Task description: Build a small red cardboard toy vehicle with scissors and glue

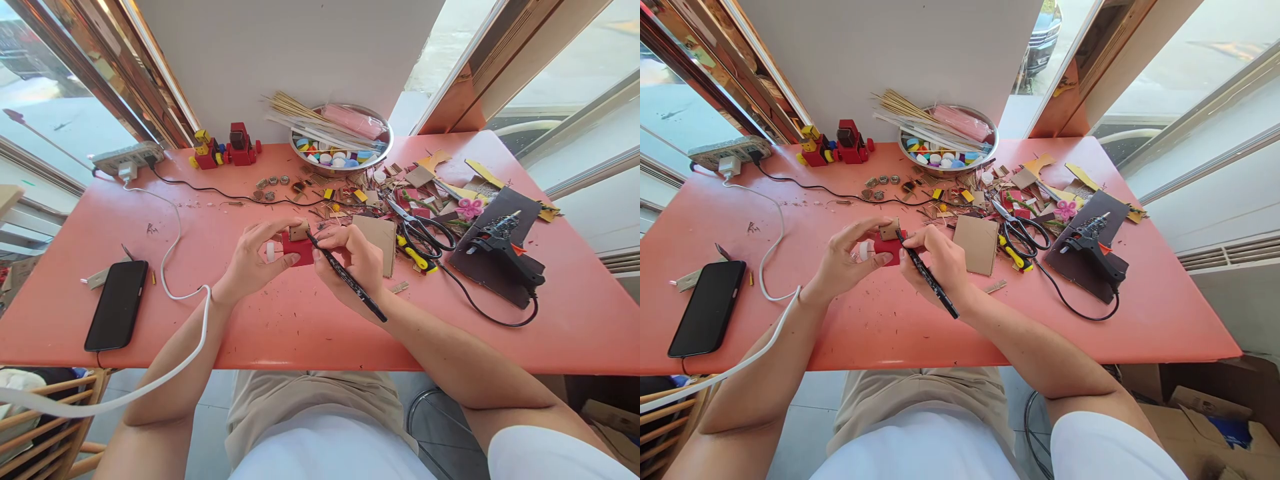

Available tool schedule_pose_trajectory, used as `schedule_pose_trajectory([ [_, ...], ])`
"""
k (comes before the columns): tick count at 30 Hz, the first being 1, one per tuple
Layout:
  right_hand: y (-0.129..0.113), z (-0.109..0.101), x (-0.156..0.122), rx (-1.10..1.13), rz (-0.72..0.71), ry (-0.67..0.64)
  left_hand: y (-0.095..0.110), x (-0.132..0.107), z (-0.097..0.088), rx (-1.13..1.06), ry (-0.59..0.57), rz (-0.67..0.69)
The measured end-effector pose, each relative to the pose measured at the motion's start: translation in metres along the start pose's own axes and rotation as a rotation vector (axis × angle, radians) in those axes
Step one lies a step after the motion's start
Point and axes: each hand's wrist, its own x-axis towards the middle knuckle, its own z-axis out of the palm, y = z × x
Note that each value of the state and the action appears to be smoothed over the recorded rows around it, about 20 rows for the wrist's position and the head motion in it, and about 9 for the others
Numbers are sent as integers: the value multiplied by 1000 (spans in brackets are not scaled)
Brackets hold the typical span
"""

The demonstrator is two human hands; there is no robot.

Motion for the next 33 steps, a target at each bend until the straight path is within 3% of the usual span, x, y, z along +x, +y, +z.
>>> schedule_pose_trajectory([
  [4,1,0,-1,16,-42,15,0,0,0,14,-3,14],
  [10,2,-3,-1,40,21,-42,-1,-1,0,34,-3,4],
  [21,2,-2,-2,101,10,-27,-2,-2,0,50,3,42],
  [29,7,8,-6,60,2,40,-1,-1,-1,74,-6,24],
  [33,5,2,-4,59,15,-15,-2,-1,-1,66,-5,42],
])
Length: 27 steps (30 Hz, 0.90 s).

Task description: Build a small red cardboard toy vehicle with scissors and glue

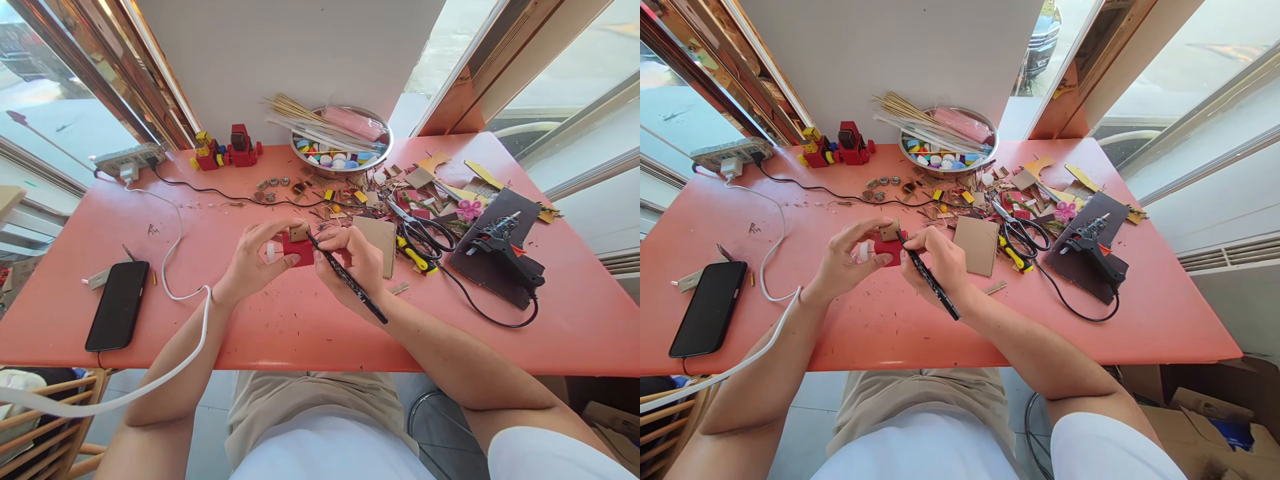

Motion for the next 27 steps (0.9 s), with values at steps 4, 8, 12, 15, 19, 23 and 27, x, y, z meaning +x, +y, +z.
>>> schedule_pose_trajectory([
  [4,-2,-4,1,-4,-8,-17,-1,0,1,-18,38,58],
  [8,-1,-2,2,0,-65,2,0,0,1,0,28,63],
  [12,-1,0,3,9,-128,45,0,0,0,14,27,62],
  [15,-1,0,4,-2,-144,36,0,0,0,20,21,59],
  [19,-2,0,3,9,-139,42,0,0,1,17,28,65],
  [23,-1,1,2,29,-129,25,-1,0,1,36,16,50],
  [27,4,8,-1,36,-138,89,0,0,0,53,11,41],
])
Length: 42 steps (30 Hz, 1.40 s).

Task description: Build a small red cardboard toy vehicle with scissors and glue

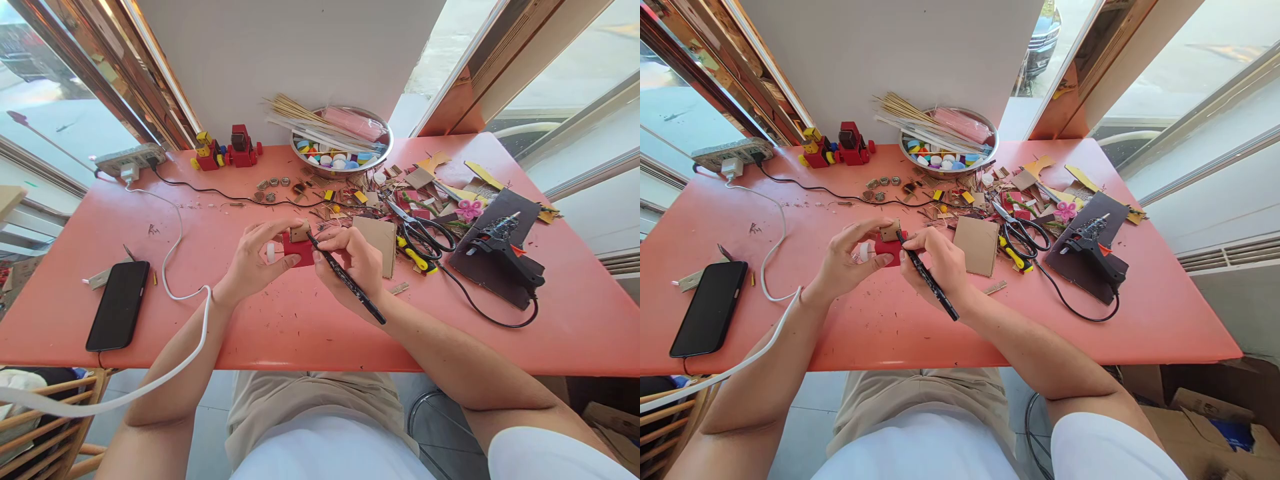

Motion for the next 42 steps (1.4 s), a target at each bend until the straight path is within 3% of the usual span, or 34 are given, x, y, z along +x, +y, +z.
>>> schedule_pose_trajectory([
  [16,-7,-4,4,-73,-92,-90,-2,-3,6,-62,27,41],
  [33,-5,-8,3,-57,-24,-169,0,-1,3,45,-16,21],
  [42,-6,-7,4,-57,-31,-129,-1,-3,6,-9,36,53],
])
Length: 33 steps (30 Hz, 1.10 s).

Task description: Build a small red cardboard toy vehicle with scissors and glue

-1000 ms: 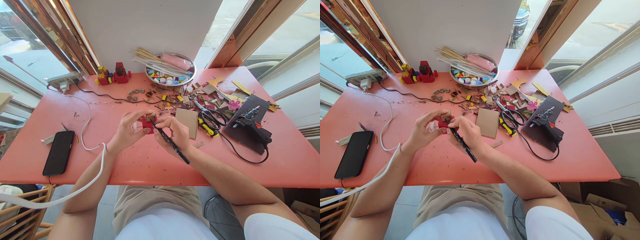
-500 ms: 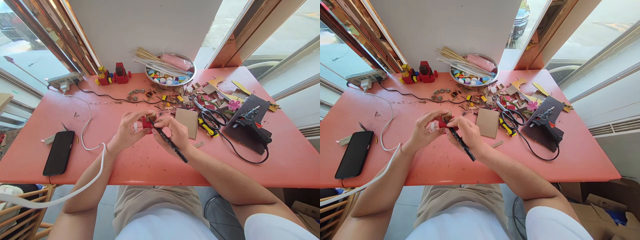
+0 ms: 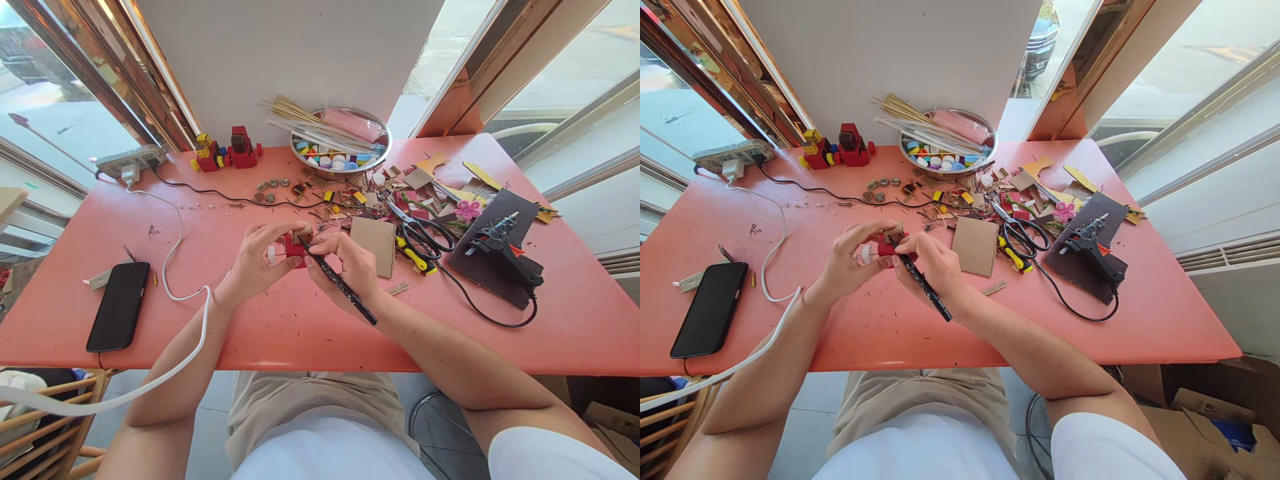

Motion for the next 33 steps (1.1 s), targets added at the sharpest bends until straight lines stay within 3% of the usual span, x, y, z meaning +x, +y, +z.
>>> schedule_pose_trajectory([
  [5,1,1,-1,22,77,-13,1,0,0,36,-19,-41],
  [10,1,2,-2,0,23,23,1,1,-1,18,-22,-30],
  [17,0,0,1,-59,-6,-30,1,3,0,-23,-24,-46],
  [23,1,5,0,-4,-53,55,2,3,-1,15,-20,-12],
  [33,-1,-3,1,-40,35,-26,1,1,0,11,-13,-30],
])
